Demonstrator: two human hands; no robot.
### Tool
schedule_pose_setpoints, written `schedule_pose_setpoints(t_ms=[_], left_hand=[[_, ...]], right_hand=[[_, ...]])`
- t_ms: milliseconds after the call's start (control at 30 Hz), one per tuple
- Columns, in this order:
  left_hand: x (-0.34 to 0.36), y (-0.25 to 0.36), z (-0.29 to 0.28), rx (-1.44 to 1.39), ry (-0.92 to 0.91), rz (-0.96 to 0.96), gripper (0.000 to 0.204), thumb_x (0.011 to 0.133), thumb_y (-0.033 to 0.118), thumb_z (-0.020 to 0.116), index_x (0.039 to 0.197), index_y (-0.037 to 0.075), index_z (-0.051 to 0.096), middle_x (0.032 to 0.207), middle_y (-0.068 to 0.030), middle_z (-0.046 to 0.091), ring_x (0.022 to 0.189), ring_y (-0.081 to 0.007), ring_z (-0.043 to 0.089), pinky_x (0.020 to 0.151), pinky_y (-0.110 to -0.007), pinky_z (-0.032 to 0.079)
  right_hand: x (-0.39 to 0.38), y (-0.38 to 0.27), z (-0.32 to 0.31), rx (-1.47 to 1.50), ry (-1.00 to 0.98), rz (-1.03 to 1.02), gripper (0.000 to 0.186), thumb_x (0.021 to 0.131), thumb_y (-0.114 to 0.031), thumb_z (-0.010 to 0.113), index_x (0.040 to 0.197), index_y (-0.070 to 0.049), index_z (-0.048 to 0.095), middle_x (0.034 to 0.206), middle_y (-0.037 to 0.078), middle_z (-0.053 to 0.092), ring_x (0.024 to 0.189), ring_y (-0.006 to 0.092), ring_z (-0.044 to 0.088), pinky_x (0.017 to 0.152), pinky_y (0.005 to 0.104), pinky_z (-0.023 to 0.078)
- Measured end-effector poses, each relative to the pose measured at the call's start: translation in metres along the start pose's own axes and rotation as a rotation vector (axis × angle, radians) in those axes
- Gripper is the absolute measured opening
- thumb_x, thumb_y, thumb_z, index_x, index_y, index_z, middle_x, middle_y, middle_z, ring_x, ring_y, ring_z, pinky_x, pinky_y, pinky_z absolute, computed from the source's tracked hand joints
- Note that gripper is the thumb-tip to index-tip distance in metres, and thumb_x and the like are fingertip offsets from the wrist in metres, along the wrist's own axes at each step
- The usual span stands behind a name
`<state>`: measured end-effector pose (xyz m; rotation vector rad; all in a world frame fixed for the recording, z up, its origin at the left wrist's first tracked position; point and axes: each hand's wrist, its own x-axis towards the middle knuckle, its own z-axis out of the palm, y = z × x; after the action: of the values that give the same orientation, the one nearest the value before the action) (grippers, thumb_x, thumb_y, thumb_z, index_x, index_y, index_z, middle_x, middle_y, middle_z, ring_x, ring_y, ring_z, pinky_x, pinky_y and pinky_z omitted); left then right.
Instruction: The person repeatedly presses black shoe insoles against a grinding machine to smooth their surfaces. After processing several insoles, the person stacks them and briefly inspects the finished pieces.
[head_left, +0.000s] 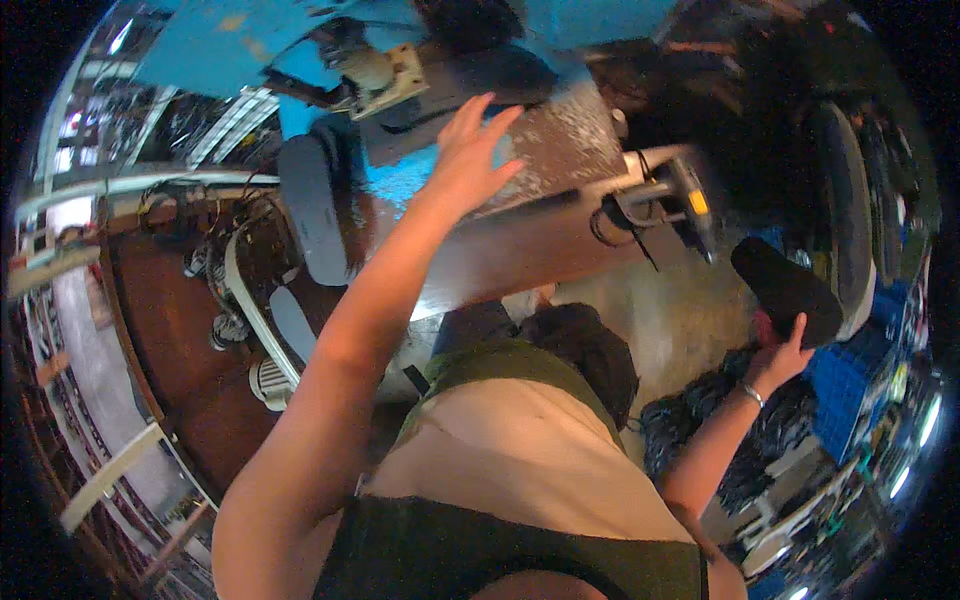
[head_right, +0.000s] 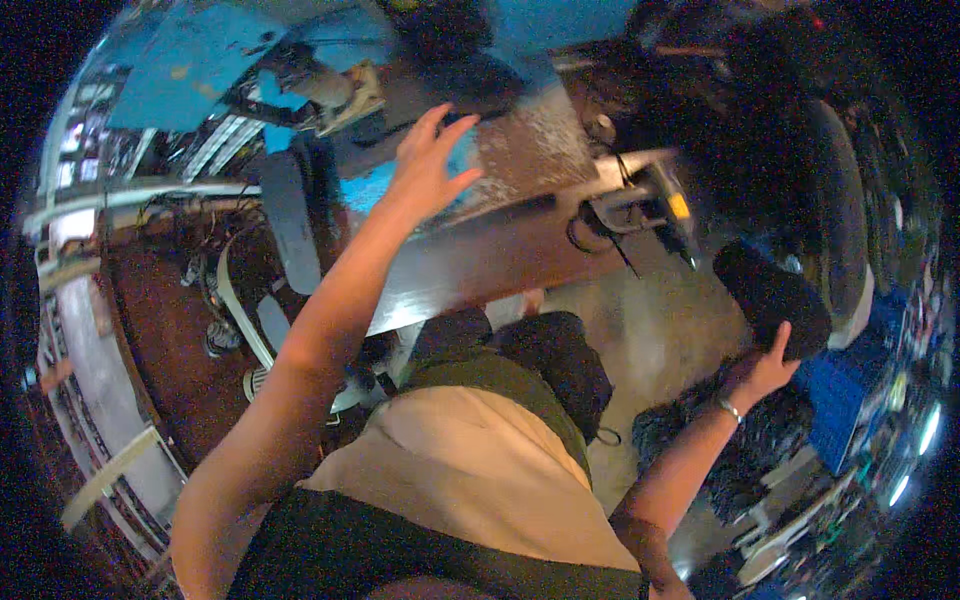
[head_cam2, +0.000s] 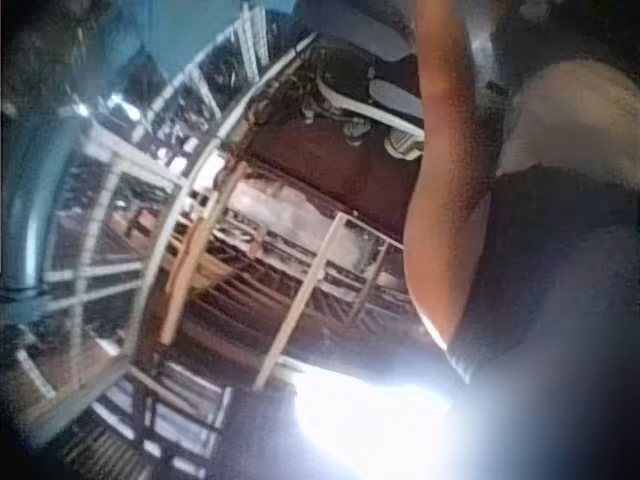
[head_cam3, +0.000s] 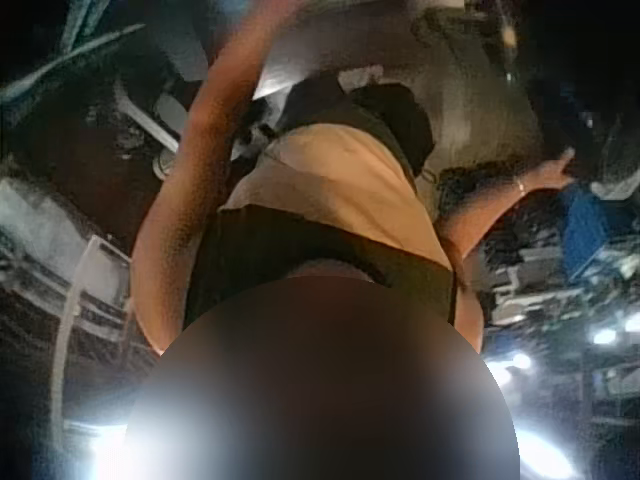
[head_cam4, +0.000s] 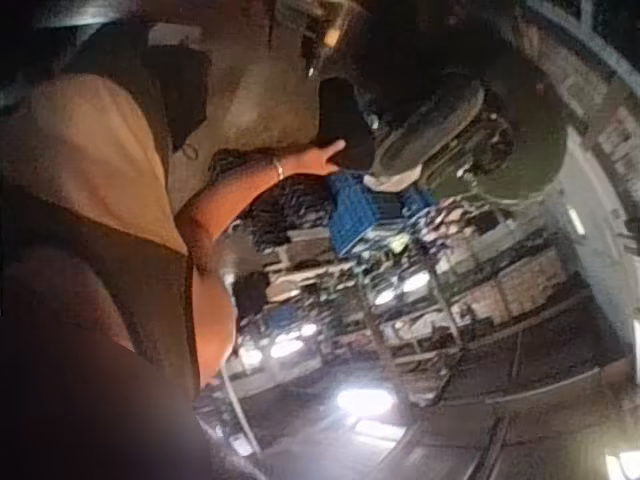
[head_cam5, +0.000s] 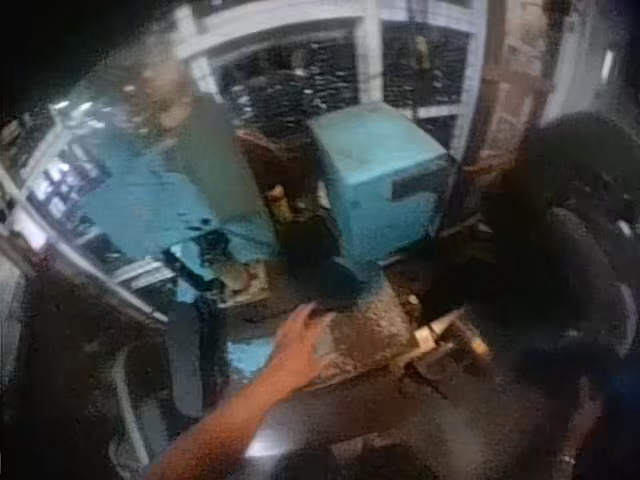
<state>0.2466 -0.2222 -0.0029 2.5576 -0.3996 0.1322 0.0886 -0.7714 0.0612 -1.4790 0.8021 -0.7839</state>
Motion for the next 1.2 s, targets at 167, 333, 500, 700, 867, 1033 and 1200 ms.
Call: schedule_pose_setpoints(t_ms=[167, 333, 500, 700, 867, 1033, 1200], left_hand=[[0.105, -0.026, 0.005, 0.442, -0.204, -0.158, 0.089, 0.085, 0.041, 0.088, 0.163, 0.03, 0.047, 0.173, -0.0247, 0.031, 0.161, -0.0493, 0.024, 0.124, -0.077, 0.016], [0.128, -0.025, -0.011, 0.504, -0.618, -0.144, 0.104, 0.078, 0.049, 0.09, 0.167, 0.043, 0.037, 0.176, -0.027, 0.025, 0.161, -0.0505, 0.022, 0.125, -0.078, 0.009], [-0.002, 0.008, 0.022, 0.302, -0.593, 0.087, 0.102, 0.078, 0.048, 0.09, 0.166, 0.044, 0.039, 0.175, -0.0239, 0.025, 0.162, -0.0486, 0.02, 0.126, -0.075, 0.013], [-0.1, -0.022, 0.001, 0.074, -0.43, -0.221, 0.102, 0.081, 0.037, 0.093, 0.167, 0.047, 0.038, 0.179, -0.0203, 0.017, 0.167, -0.0384, 0.014, 0.126, -0.075, 0.014], [-0.134, -0.038, -0.007, 0.068, -0.411, -0.28, 0.101, 0.083, 0.034, 0.092, 0.167, 0.047, 0.037, 0.181, -0.016, 0.015, 0.167, -0.0384, 0.014, 0.127, -0.073, 0.016], [-0.15, -0.033, -0.006, 0.003, -0.296, -0.303, 0.095, 0.083, 0.028, 0.091, 0.165, 0.038, 0.044, 0.174, -0.0166, 0.031, 0.162, -0.0414, 0.026, 0.128, -0.068, 0.02], [-0.209, -0.016, -0.048, -0.224, -0.084, -0.372, 0.084, 0.078, 0.026, 0.093, 0.154, 0.032, 0.06, 0.166, -0.0162, 0.041, 0.15, -0.0423, 0.04, 0.126, -0.059, 0.03]], right_hand=[[-0.063, -0.069, 0.144, 0.024, -0.317, -0.089, 0.037, 0.1, -0.009, 0.08, 0.133, 0.0, 0.065, 0.136, 0.013, 0.07, 0.113, 0.0254, 0.07, 0.101, 0.0423, 0.059], [-0.137, -0.102, 0.284, 0.456, -0.707, -0.032, 0.039, 0.1, -0.007, 0.079, 0.134, -0.003, 0.06, 0.128, 0.011, 0.071, 0.11, 0.0243, 0.073, 0.088, 0.0415, 0.066], [-0.176, -0.054, 0.404, 0.267, -0.984, 0.221, 0.039, 0.099, -0.011, 0.079, 0.133, -0.005, 0.06, 0.128, 0.009, 0.071, 0.108, 0.0287, 0.074, 0.081, 0.0456, 0.067], [-0.184, 0.039, 0.475, 0.133, -1.051, 0.478, 0.041, 0.099, -0.013, 0.079, 0.135, -0.004, 0.061, 0.128, 0.013, 0.073, 0.103, 0.0315, 0.076, 0.081, 0.047, 0.067], [-0.188, 0.064, 0.486, 0.112, -1.038, 0.566, 0.037, 0.099, -0.011, 0.077, 0.132, -0.004, 0.062, 0.124, 0.013, 0.074, 0.099, 0.0305, 0.077, 0.073, 0.0441, 0.069], [-0.2, 0.076, 0.488, 0.112, -0.96, 0.515, 0.038, 0.098, -0.01, 0.078, 0.132, -0.006, 0.062, 0.125, 0.013, 0.073, 0.1, 0.0308, 0.077, 0.071, 0.0438, 0.069], [-0.199, 0.087, 0.492, 0.12, -0.952, 0.542, 0.042, 0.098, -0.009, 0.079, 0.135, -0.009, 0.059, 0.129, 0.013, 0.072, 0.111, 0.0352, 0.075, 0.085, 0.0512, 0.067]])
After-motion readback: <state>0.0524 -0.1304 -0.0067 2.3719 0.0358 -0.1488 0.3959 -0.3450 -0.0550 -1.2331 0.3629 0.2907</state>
